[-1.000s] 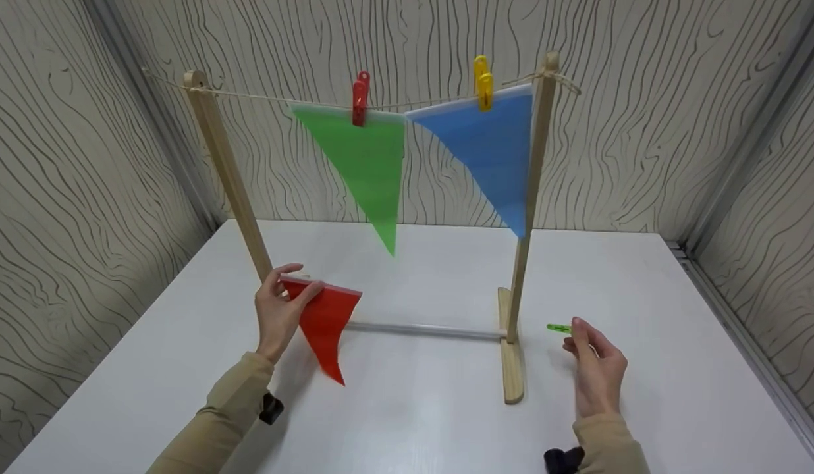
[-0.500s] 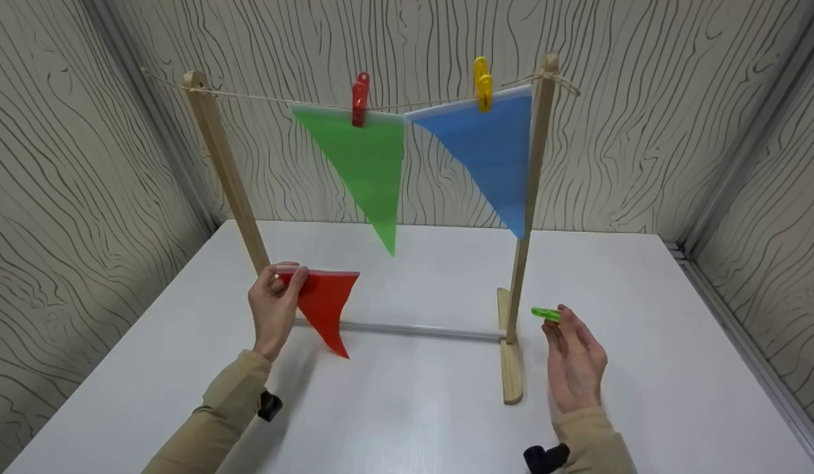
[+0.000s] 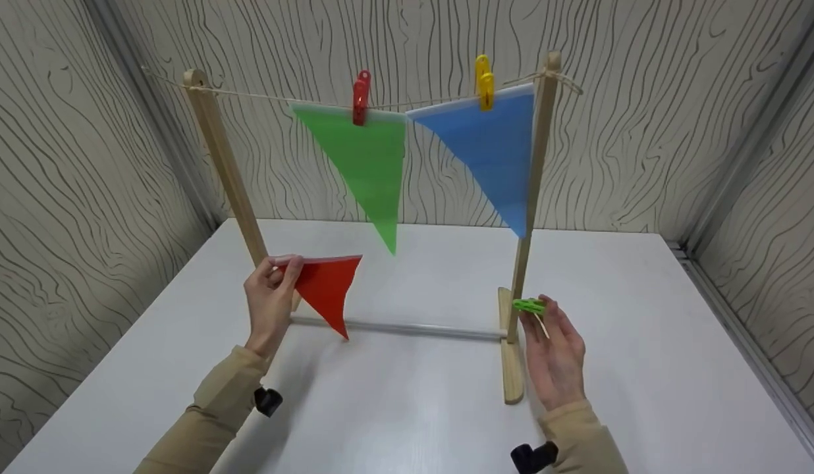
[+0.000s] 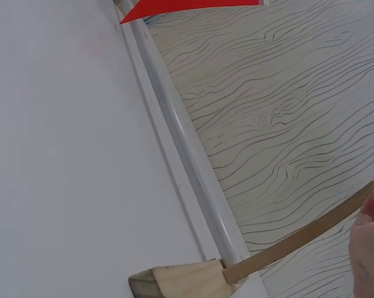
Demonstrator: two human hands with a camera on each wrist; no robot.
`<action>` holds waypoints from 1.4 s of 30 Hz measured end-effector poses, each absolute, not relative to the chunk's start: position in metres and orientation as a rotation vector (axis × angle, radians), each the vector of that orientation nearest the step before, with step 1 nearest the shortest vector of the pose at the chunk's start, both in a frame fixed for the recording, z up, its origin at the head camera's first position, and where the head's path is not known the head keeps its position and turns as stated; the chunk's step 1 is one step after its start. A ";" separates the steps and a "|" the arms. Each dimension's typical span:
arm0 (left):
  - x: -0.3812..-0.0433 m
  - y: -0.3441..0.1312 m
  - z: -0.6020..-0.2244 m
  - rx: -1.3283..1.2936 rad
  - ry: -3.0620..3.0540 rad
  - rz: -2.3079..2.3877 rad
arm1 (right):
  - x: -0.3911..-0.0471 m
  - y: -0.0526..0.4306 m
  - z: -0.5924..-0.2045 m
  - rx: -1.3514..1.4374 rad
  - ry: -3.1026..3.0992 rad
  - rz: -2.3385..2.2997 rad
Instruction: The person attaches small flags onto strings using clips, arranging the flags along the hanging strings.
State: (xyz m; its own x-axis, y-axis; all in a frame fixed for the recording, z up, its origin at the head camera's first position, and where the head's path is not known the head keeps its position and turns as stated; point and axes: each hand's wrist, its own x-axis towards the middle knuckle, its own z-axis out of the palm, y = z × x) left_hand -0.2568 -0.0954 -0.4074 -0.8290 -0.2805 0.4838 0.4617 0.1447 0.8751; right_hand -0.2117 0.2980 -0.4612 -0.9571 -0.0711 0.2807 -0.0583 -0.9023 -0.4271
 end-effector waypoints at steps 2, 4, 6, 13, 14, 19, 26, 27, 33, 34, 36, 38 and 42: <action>-0.256 -0.095 -0.404 -0.177 -1.855 -1.749 | -0.211 0.295 -0.458 -0.462 0.677 -3.012; -0.255 -0.096 -0.401 -0.170 -1.839 -1.769 | -0.210 0.291 -0.453 -0.460 0.658 -3.008; -0.253 -0.096 -0.397 -0.159 -1.830 -1.796 | -0.209 0.288 -0.449 -0.463 0.636 -3.006; -0.248 -0.097 -0.383 -0.111 -1.752 -1.964 | -0.206 0.273 -0.432 -0.510 0.521 -2.985; -0.248 -0.098 -0.380 -0.117 -1.733 -1.989 | -0.206 0.271 -0.429 -0.520 0.533 -2.982; -0.246 -0.100 -0.369 -0.164 -1.679 -2.037 | -0.205 0.256 -0.413 -0.546 0.588 -2.969; -0.245 -0.105 -0.357 -0.181 -1.633 -2.056 | -0.207 0.239 -0.393 -0.634 0.536 -2.972; -0.245 -0.105 -0.354 -0.190 -1.617 -2.067 | -0.208 0.236 -0.390 -0.656 0.531 -2.975; -0.245 -0.107 -0.340 -0.228 -1.479 -2.179 | -0.215 0.217 -0.366 -0.696 0.658 -3.032; -0.245 -0.108 -0.338 -0.229 -1.456 -2.200 | -0.216 0.214 -0.362 -0.696 0.700 -3.045; -0.244 -0.109 -0.334 -0.223 -1.413 -2.242 | -0.219 0.208 -0.353 -0.703 0.791 -3.067; -0.244 -0.110 -0.329 -0.214 -1.372 -2.277 | -0.221 0.202 -0.346 -0.712 0.873 -3.083; -0.245 -0.112 -0.320 -0.188 -1.317 -2.320 | -0.224 0.189 -0.332 -0.720 1.047 -3.098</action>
